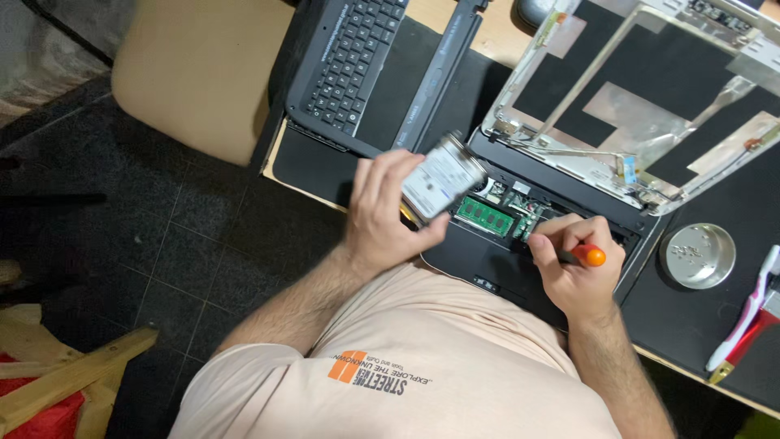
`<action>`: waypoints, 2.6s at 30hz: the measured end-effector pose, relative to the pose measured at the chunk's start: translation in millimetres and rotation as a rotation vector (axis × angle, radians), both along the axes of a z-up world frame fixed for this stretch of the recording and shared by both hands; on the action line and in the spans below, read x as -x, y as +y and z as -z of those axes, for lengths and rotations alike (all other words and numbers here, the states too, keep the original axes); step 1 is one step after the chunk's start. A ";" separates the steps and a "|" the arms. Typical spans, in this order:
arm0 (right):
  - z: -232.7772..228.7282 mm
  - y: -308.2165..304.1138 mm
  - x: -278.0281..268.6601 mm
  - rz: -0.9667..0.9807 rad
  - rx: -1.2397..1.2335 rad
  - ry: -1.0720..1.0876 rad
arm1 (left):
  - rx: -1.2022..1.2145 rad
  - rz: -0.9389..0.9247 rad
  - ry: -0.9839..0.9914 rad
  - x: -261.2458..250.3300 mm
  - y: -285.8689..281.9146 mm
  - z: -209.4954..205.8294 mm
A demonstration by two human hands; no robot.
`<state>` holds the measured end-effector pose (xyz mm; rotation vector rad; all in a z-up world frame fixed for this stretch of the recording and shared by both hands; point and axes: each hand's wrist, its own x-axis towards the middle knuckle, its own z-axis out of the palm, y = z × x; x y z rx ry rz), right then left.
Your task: The person disassembles a laptop by removing screws from the bottom case using a screwdriver. They then lift the case to expose the internal components, including the motherboard and cooling fan, and continue to remove additional screws from the internal assembly.
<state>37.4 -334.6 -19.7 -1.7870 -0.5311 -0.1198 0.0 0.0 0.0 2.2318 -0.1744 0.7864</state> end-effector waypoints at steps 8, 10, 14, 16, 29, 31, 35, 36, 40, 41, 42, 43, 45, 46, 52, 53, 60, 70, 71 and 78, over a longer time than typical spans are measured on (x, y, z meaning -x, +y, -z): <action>13.5 -2.5 0.1 0.059 0.126 0.002 | -0.206 -0.220 -0.036 -45.1 59.5 -3.4; 12.4 -2.0 -0.3 0.064 0.124 0.014 | -0.233 -0.246 -0.026 -55.4 64.3 -1.7; 12.1 -2.5 -0.8 0.038 0.082 0.009 | -0.273 -0.313 0.088 -64.4 65.9 -4.1; 12.9 -2.8 0.4 0.040 0.060 0.025 | -0.281 -0.320 0.114 -64.8 64.7 -5.8; 19.0 -10.6 0.6 0.008 0.046 0.099 | -0.351 -0.383 0.265 -60.2 60.7 -13.8; 15.8 -8.7 0.8 0.013 0.049 0.103 | -0.364 -0.382 0.280 -59.2 60.8 -15.7; 12.8 -6.9 0.7 0.014 0.070 0.113 | -0.385 -0.355 0.274 -58.3 64.1 -12.5; 13.7 -7.3 0.7 0.012 0.083 0.107 | -0.402 -0.349 0.269 -57.9 65.2 -11.6; 15.1 -9.1 1.6 0.024 0.108 0.117 | -0.395 -0.339 0.272 -58.0 64.1 -12.9; 15.4 -9.1 1.7 0.029 0.147 0.106 | -0.391 -0.333 0.277 -57.9 63.8 -13.6; 15.7 -9.1 1.8 0.035 0.185 0.095 | -0.387 -0.327 0.282 -57.8 63.5 -14.4; 13.6 -7.7 1.6 0.036 0.185 0.096 | -0.388 -0.326 0.282 -56.4 62.4 -17.5; 9.4 -5.2 1.0 0.037 0.177 0.093 | -0.357 -0.308 0.297 -53.5 59.9 -23.8; 9.4 -6.0 1.2 0.038 0.177 0.093 | -0.357 -0.307 0.297 -53.0 58.0 -26.4; 6.1 -5.3 0.3 0.032 0.154 0.117 | -0.386 -0.294 0.384 -52.6 52.1 -28.1; 6.6 -5.7 0.3 0.031 0.178 0.107 | -0.386 -0.296 0.382 -52.9 51.7 -27.8; 6.6 -6.9 -0.6 0.010 0.167 0.108 | -0.402 -0.321 0.355 -55.5 52.3 -16.9; 8.1 -8.0 0.4 0.005 0.160 0.123 | -0.471 0.025 0.169 -37.8 51.3 -0.7; 8.8 -9.0 0.0 0.001 0.161 0.128 | -0.507 0.103 0.175 -33.9 49.0 -6.4; 6.7 -7.6 -0.7 0.013 0.204 0.089 | -0.569 0.221 0.150 -32.3 45.7 -4.1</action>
